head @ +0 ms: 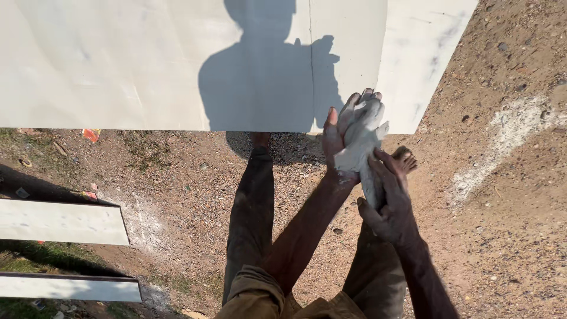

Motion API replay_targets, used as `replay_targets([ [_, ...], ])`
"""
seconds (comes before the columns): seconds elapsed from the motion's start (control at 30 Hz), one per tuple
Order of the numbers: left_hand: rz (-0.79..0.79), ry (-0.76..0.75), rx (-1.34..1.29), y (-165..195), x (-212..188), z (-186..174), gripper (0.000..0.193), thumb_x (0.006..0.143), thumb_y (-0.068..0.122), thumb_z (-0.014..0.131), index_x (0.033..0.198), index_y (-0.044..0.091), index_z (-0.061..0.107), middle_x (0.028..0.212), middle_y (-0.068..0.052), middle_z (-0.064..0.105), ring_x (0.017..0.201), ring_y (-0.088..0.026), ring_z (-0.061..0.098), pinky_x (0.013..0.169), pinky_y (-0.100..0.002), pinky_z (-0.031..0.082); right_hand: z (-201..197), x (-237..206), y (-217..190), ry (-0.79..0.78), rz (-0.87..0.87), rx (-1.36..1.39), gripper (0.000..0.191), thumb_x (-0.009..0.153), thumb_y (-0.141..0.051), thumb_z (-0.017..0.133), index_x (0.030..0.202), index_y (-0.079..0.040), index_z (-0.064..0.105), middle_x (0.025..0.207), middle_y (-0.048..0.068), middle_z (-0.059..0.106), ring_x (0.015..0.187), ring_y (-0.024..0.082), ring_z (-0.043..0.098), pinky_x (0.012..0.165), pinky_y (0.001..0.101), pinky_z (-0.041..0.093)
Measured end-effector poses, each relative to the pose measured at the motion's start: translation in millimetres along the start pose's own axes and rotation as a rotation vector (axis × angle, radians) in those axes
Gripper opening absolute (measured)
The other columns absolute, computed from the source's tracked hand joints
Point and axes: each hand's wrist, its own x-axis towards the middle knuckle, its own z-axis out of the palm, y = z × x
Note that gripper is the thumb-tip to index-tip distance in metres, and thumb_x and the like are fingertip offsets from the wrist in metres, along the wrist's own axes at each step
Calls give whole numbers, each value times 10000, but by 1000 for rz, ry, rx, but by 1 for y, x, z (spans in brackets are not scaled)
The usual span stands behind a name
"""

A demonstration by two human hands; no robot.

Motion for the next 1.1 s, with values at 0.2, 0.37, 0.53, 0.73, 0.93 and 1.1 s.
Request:
replay_targets([
  [0.2, -150, -37, 261, 20, 10, 50, 912, 1095, 633, 301, 1636, -98, 236, 1652, -293, 333, 1541, -383, 368, 1306, -436, 344, -55, -20, 62, -118, 245, 273, 777, 832, -55, 651, 1579, -67, 437, 1603, 162, 478, 1238, 342, 514, 989, 454, 456],
  [0.37, -444, -129, 572, -21, 17, 66, 1023, 1006, 762, 277, 1626, -52, 246, 1687, -291, 295, 1575, -350, 322, 1343, -462, 240, -107, -32, 63, 108, 530, 1315, 747, 929, -93, 560, 1638, -182, 343, 1076, 67, 606, 720, 134, 610, 485, 247, 526],
  [0.53, -721, -509, -7, -56, 38, 41, 1075, 1031, 765, 240, 1716, -62, 298, 1478, -299, 503, 1308, -333, 535, 1142, -449, 441, -162, -13, 48, -189, 715, 1051, 755, 894, -145, 585, 1630, -120, 414, 932, 103, 601, 637, 139, 559, 395, 242, 476],
  [0.73, -700, -331, 921, -57, 34, -39, 787, 1059, 690, 395, 1446, 5, 364, 1276, -99, 475, 1137, -183, 489, 1004, -361, 477, -130, -34, 33, -542, 648, 2263, 662, 967, -236, 691, 1512, -21, 383, 1163, 190, 563, 747, 178, 572, 533, 261, 578],
  [0.93, -413, 111, 795, 0, 0, -95, 885, 1024, 642, 423, 1599, -11, 258, 1619, -209, 343, 1491, -312, 335, 1232, -437, 294, -78, 40, 89, -70, 632, 1914, 419, 841, -230, 798, 1051, -138, 448, 1068, 134, 638, 1004, 316, 667, 744, 412, 637],
  [1.1, -300, 376, 389, 43, -28, -122, 903, 1030, 613, 417, 1613, -42, 204, 1697, -269, 193, 1586, -412, 173, 1305, -488, 126, -46, 210, 165, 114, 421, 1138, 749, 865, -33, 626, 1604, -102, 525, 1133, 76, 566, 806, 143, 644, 607, 235, 591],
])
